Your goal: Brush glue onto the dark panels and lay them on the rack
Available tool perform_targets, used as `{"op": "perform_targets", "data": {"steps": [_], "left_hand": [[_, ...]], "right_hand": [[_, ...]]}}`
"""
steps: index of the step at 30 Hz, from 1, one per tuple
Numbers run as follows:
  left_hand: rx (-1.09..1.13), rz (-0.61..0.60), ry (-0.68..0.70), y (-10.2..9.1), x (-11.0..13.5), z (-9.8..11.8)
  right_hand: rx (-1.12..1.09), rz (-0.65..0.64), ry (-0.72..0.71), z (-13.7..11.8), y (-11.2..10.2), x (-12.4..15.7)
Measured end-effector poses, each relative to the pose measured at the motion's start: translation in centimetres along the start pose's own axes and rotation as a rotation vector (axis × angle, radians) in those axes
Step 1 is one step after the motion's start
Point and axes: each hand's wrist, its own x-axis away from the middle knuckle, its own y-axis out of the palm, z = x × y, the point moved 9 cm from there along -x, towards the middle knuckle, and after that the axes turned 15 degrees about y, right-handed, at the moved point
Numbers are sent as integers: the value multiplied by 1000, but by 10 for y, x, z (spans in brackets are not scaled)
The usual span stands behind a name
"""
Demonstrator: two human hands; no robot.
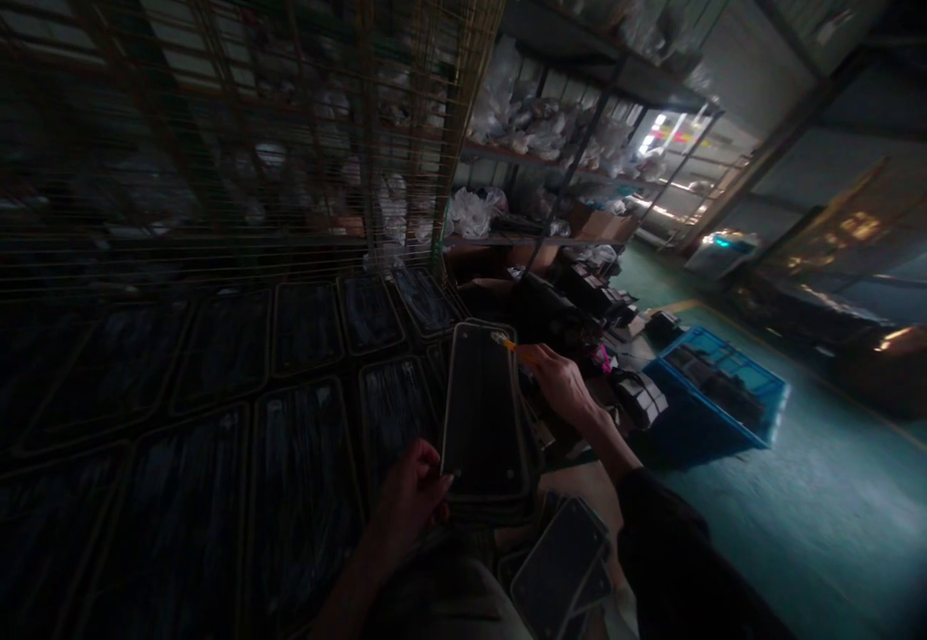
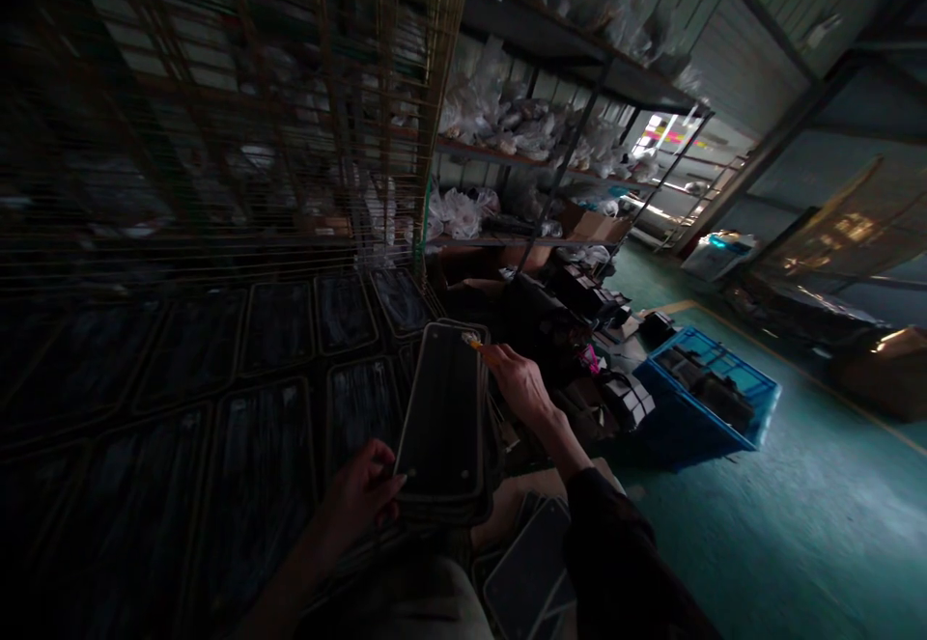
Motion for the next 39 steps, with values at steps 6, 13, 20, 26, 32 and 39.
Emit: {"op": "perform_targets", "data": {"steps": [6, 13, 20, 26, 32, 39], "left_hand": [[-9, -11, -6, 0, 4, 10], [33, -8, -12, 0, 2, 13], [56, -16, -21, 1, 4, 13], [8, 4, -41, -1, 5, 13], [-18, -15, -42, 0, 6, 11], [79, 35, -46, 0, 8, 8]], "right_hand": [[-19, -169, 14, -18, -12, 39], [-153, -486, 23, -44, -34, 92], [-389, -691, 96, -49, -20, 87], [-442, -393, 136, -8, -4, 16], [-351, -74, 100, 19, -3, -30], [-287, -9, -5, 6, 17, -41]]}}
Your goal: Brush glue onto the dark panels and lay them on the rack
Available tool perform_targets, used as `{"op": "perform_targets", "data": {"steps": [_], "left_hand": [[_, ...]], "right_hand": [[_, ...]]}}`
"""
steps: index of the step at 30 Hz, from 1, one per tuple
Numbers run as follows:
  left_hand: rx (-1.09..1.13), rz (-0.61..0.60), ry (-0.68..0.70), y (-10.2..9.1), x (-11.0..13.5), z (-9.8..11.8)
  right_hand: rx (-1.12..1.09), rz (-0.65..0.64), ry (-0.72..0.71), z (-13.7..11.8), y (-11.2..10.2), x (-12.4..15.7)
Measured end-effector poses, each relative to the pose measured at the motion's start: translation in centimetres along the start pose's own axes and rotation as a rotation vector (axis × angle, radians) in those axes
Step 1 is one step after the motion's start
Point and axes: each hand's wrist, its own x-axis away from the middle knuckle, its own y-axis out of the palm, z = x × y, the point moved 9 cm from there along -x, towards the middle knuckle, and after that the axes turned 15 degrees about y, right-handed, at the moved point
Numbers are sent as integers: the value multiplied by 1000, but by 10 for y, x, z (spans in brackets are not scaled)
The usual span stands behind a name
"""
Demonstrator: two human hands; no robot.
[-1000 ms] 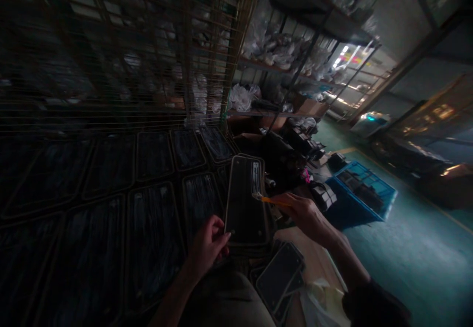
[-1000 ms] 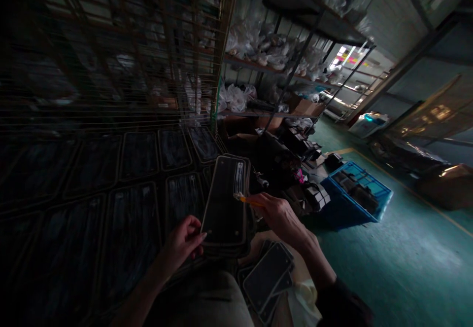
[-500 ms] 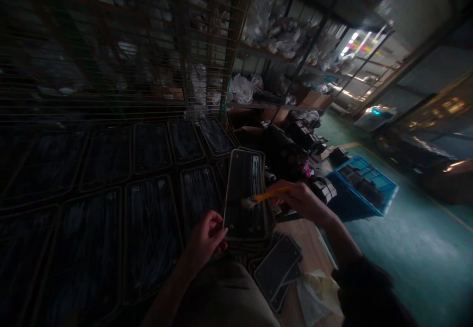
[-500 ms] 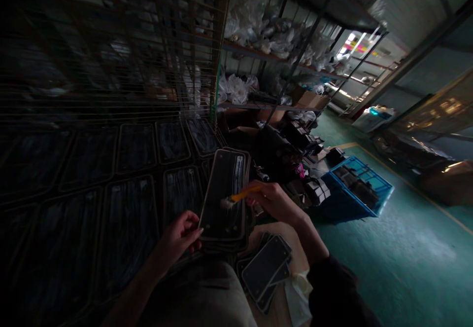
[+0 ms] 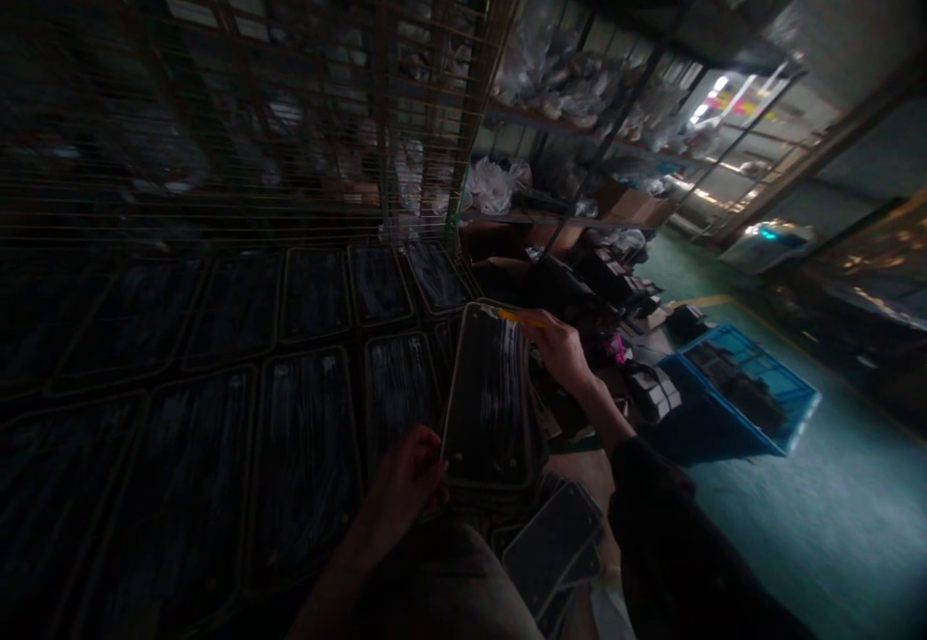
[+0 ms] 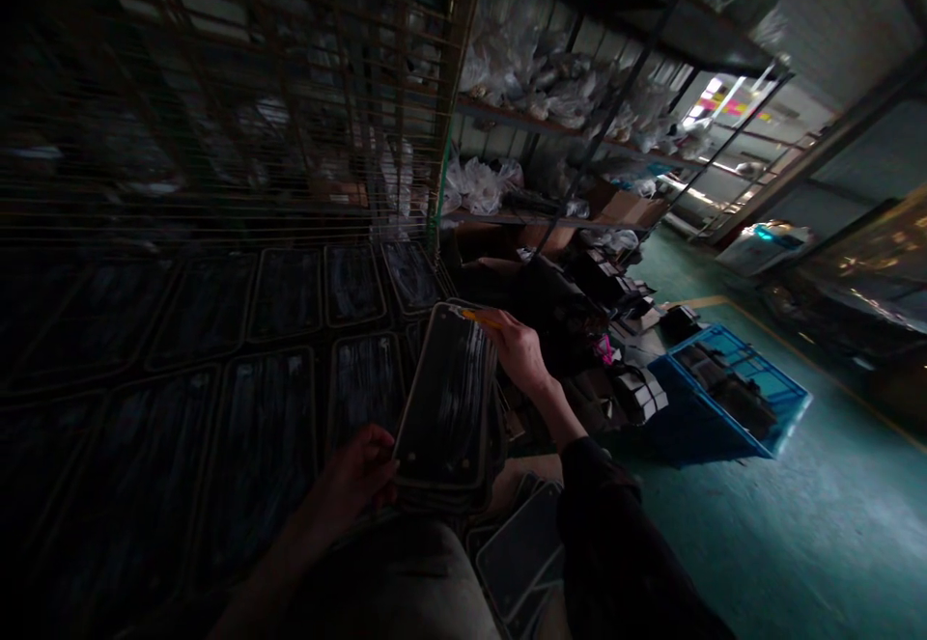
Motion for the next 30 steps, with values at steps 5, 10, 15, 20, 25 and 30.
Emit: {"op": "perform_targets", "data": {"steps": [5, 10, 15, 20, 25, 30], "left_hand": [[-5, 0, -8, 0, -2, 3], [-74, -16, -7, -1, -2, 4], [-6, 6, 12, -1, 0, 6], [-28, 5, -3, -1, 1, 10], [-58, 26, -27, -4, 0, 10], [-59, 10, -22, -2, 1, 7]], "right_hand": [[-36, -200, 1, -12, 15, 21], [-214, -290, 102, -12, 9, 20], [-87, -112, 30, -9, 16, -1], [-29, -253, 17, -24, 23, 37], [-134, -517, 96, -49, 17, 103], [-323, -655, 292, -31, 13, 129]]}}
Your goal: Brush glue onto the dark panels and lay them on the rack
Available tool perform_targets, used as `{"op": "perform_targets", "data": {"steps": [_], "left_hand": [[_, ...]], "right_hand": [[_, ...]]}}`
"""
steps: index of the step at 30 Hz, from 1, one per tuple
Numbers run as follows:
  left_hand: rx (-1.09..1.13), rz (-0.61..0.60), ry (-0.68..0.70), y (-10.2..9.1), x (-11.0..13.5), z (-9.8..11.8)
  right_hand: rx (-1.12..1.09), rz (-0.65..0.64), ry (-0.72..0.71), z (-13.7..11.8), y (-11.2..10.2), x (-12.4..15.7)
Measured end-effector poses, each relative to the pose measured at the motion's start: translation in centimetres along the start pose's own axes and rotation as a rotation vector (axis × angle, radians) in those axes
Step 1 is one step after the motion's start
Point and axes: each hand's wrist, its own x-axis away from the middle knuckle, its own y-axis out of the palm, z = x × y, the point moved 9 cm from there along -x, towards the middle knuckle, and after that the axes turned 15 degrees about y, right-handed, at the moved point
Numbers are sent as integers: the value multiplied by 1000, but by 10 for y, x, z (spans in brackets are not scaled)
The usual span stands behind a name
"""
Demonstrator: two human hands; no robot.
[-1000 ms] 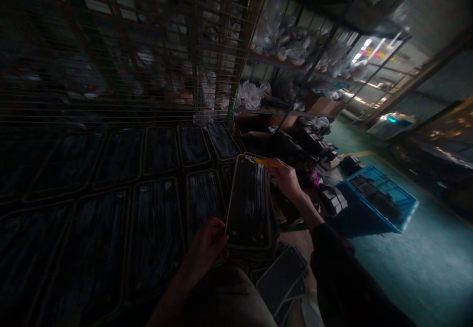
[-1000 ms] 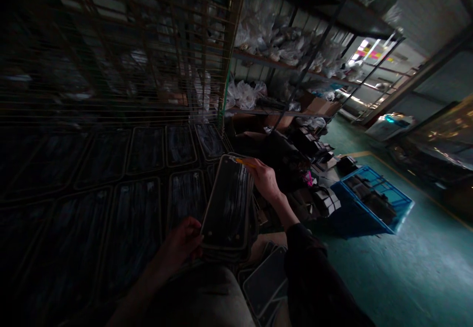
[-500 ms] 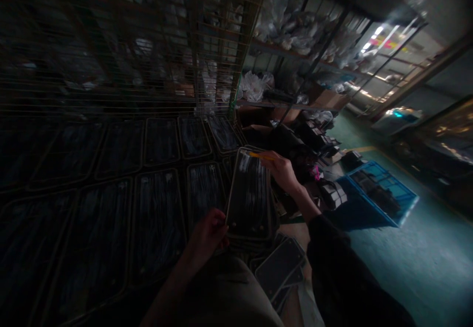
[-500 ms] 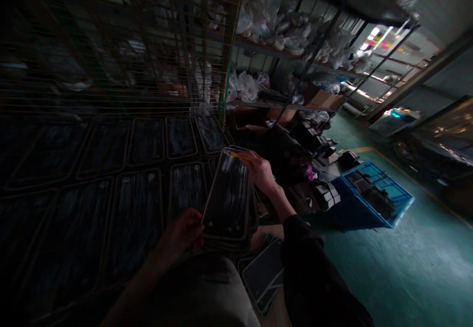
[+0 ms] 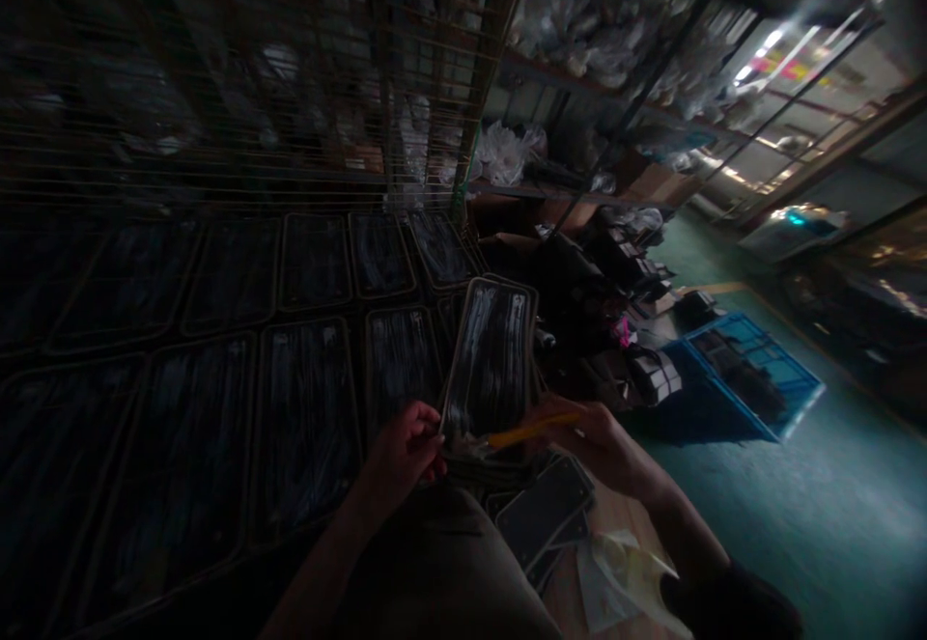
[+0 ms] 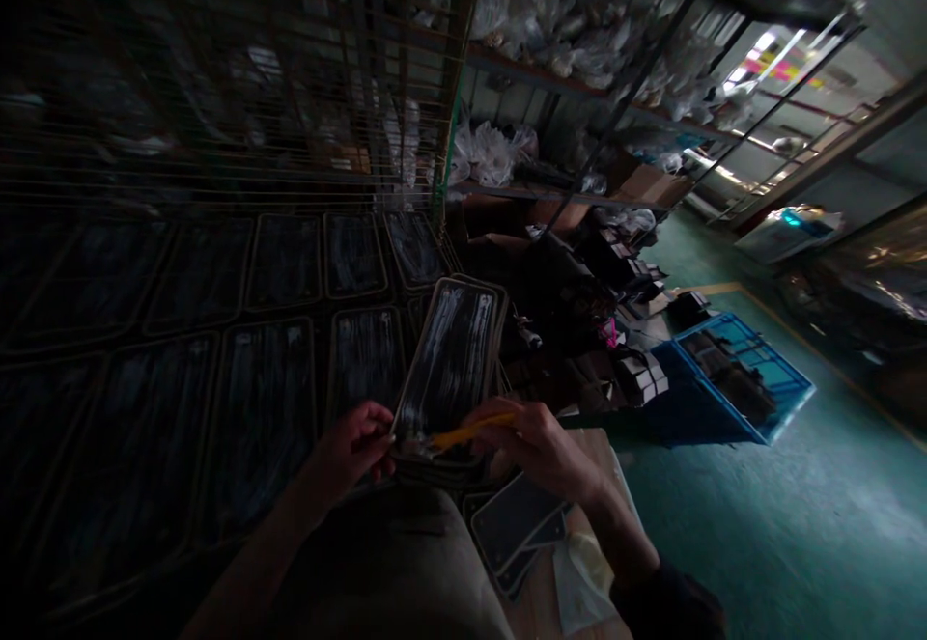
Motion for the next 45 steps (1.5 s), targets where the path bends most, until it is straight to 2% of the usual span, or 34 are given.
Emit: {"op": "perform_targets", "data": {"steps": [2, 4, 9, 11, 13, 15, 19, 24, 27, 29, 31, 34, 35, 40, 42, 43, 45], "left_hand": [[-25, -7, -2, 0, 1, -2], [-44, -13, 5, -1, 1, -2], [-8, 7, 3, -1, 1, -2], [5, 22, -14, -1, 1, -3], [4, 37, -25, -2, 2, -3], [-10, 47, -31, -2, 3, -2], [-7, 78, -66, -4, 7, 0], [-43, 73, -112, -2, 8, 3], [-59, 98, -129, -2, 9, 6], [-62, 105, -138, -1, 9, 7], [-64, 106, -138, 0, 10, 7], [-66, 121, -126, -1, 10, 5], [-64, 124, -126, -1, 11, 4], [-25, 165, -179, -3, 16, -3], [2, 177, -201, -1, 17, 0], [21, 179, -212, 1, 18, 2], [60, 171, -239, 6, 19, 5]], "right_hand": [[-98, -17, 38, 14, -11, -8], [-132, 50, 8, 22, -32, -24], [-26, 477, -152, 18, -101, -68], [62, 604, -205, 11, -115, -79], [180, 661, -258, 4, -117, -84], [322, 641, -287, -1, -106, -83], [446, 438, -290, -1, -68, -59], [325, 160, -212, 4, -36, 2], [238, 11, -160, 8, -30, 28], [174, -41, -136, 10, -32, 36], [125, 0, -136, 11, -42, 37], [111, 164, -141, 16, -61, 35], [118, 183, -144, 18, -62, 35], [116, 14, -151, 33, -50, 44], [69, 10, -149, 37, -53, 46], [33, 49, -153, 38, -58, 45], [-42, 228, -173, 38, -74, 39]]}}
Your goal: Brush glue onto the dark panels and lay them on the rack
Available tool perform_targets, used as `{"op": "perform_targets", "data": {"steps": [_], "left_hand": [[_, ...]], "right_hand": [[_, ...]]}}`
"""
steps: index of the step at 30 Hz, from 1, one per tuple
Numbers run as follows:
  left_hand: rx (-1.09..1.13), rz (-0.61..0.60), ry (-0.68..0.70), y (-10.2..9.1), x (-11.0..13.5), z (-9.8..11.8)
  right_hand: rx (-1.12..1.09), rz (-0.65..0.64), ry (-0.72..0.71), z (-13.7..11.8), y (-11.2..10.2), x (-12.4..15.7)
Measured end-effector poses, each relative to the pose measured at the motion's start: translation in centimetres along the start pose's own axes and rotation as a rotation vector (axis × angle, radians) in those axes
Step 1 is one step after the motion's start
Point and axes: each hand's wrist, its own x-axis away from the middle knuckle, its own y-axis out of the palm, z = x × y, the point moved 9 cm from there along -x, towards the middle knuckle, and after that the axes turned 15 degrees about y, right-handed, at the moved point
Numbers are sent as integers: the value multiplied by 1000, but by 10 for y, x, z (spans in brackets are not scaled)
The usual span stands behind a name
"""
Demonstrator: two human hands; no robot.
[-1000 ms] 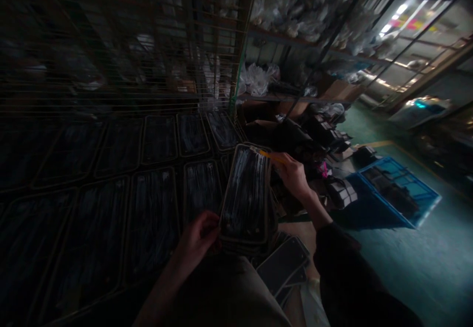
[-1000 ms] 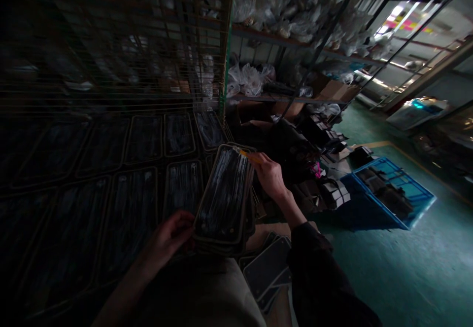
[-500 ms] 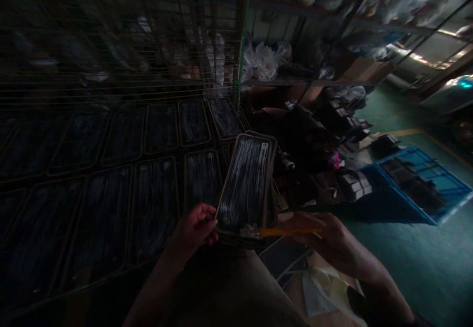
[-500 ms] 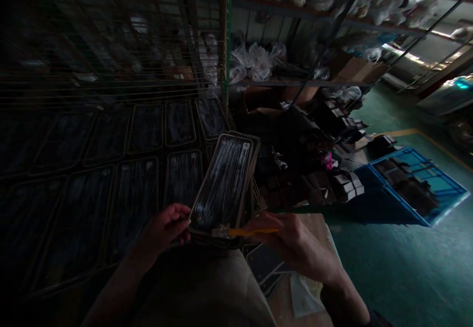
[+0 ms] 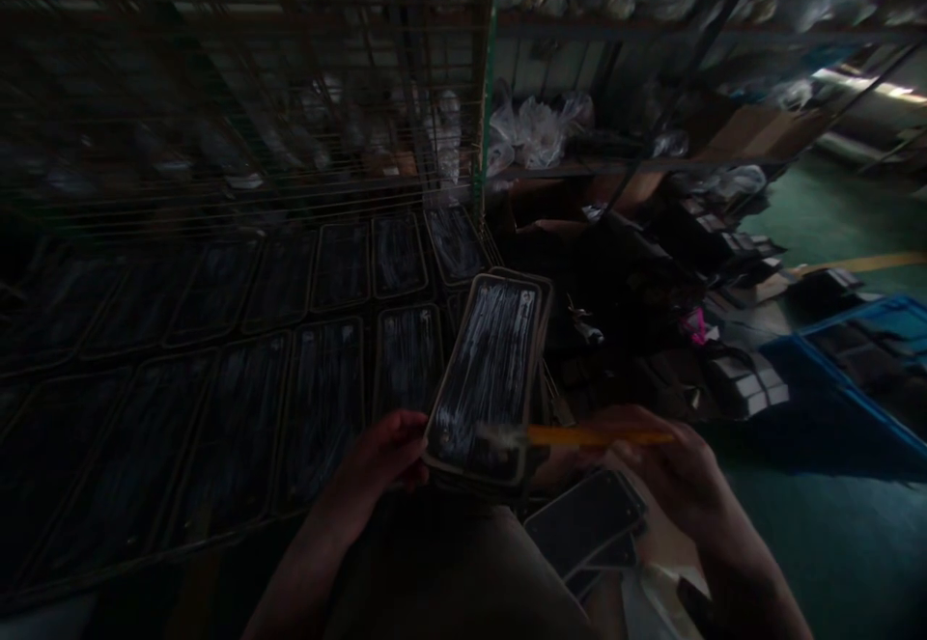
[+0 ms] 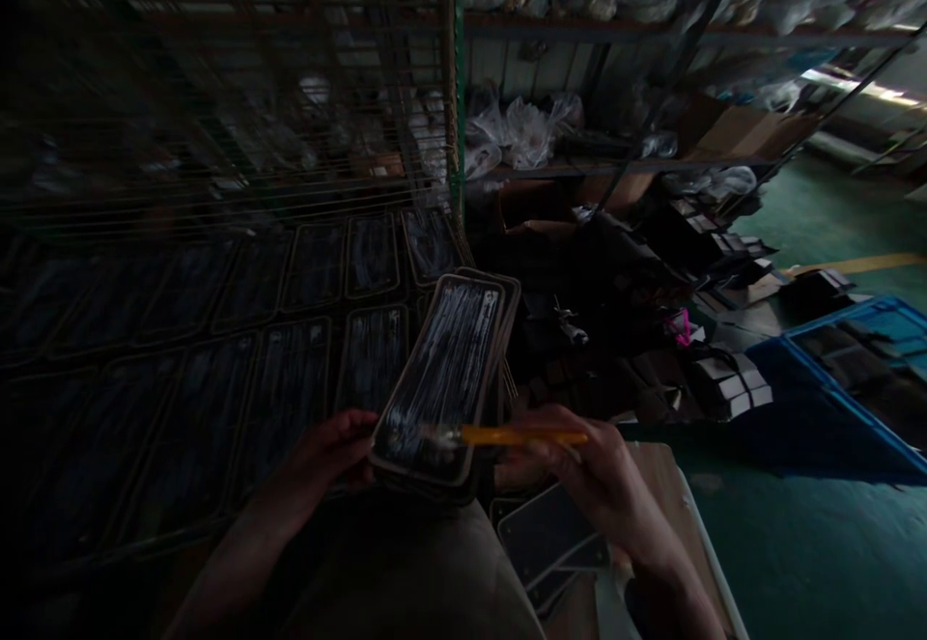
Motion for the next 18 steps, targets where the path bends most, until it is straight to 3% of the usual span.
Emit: {"op": "perform_targets", "data": {"steps": [4, 7, 13, 18], "left_hand": [[21, -8, -35, 6, 2, 4], [39, 10, -23, 8, 0, 10], [157, 62, 53, 9, -10, 41], [195, -1, 117, 0, -21, 73]], "right_hand": [[-39, 469, -51, 9, -20, -17], [29, 608, -113, 21, -10, -27], [123, 577, -180, 54, 27, -38], [156, 462, -120, 58, 54, -46]]}}
